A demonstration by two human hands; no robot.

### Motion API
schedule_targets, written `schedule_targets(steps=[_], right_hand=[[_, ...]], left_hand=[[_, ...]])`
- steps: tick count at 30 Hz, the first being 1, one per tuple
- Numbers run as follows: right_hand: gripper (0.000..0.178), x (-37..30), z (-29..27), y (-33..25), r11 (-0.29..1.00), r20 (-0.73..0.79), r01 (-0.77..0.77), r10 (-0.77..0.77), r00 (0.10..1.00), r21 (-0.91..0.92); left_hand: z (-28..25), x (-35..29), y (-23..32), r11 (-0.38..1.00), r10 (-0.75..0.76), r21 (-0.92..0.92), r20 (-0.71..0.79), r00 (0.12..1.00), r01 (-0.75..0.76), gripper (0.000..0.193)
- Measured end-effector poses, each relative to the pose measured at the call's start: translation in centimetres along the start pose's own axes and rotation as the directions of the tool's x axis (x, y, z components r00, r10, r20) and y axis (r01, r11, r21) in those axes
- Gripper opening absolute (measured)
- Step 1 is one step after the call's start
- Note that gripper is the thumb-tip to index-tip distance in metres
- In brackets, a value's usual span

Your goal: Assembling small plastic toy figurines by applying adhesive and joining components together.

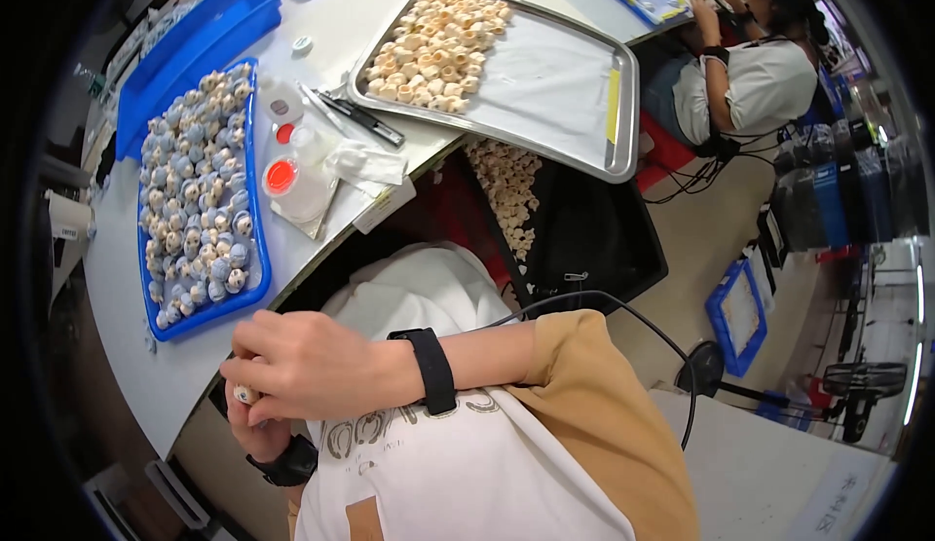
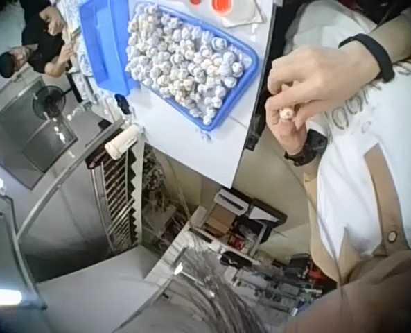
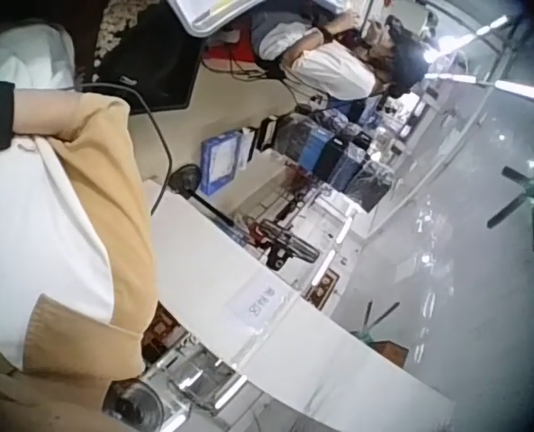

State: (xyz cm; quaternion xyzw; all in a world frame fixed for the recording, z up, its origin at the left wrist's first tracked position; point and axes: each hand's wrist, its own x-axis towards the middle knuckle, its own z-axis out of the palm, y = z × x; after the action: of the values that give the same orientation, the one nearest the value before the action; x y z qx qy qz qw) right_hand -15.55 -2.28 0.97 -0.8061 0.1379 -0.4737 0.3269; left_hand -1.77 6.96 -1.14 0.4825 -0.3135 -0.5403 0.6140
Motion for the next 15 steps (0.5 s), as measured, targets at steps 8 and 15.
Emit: schedule_targets(steps=[8,15], right_hand=[[0.029,-0.4,-2.2,-0.4,0.998,0.101,0.052,-0.057,0.993,0.046],[0.032,2.5,-6.2,0.9,0.992,0.000,0.106,-0.106,0.994,-0.065]], left_hand=[[-1.0,0.0,0.5,0.995,-0.090,-0.023,0.176,0.980,0.095,0.052],[0.1,1.7,1.0,0.991,0.032,-0.127,-0.056,0.998,-0.038,0.055]])
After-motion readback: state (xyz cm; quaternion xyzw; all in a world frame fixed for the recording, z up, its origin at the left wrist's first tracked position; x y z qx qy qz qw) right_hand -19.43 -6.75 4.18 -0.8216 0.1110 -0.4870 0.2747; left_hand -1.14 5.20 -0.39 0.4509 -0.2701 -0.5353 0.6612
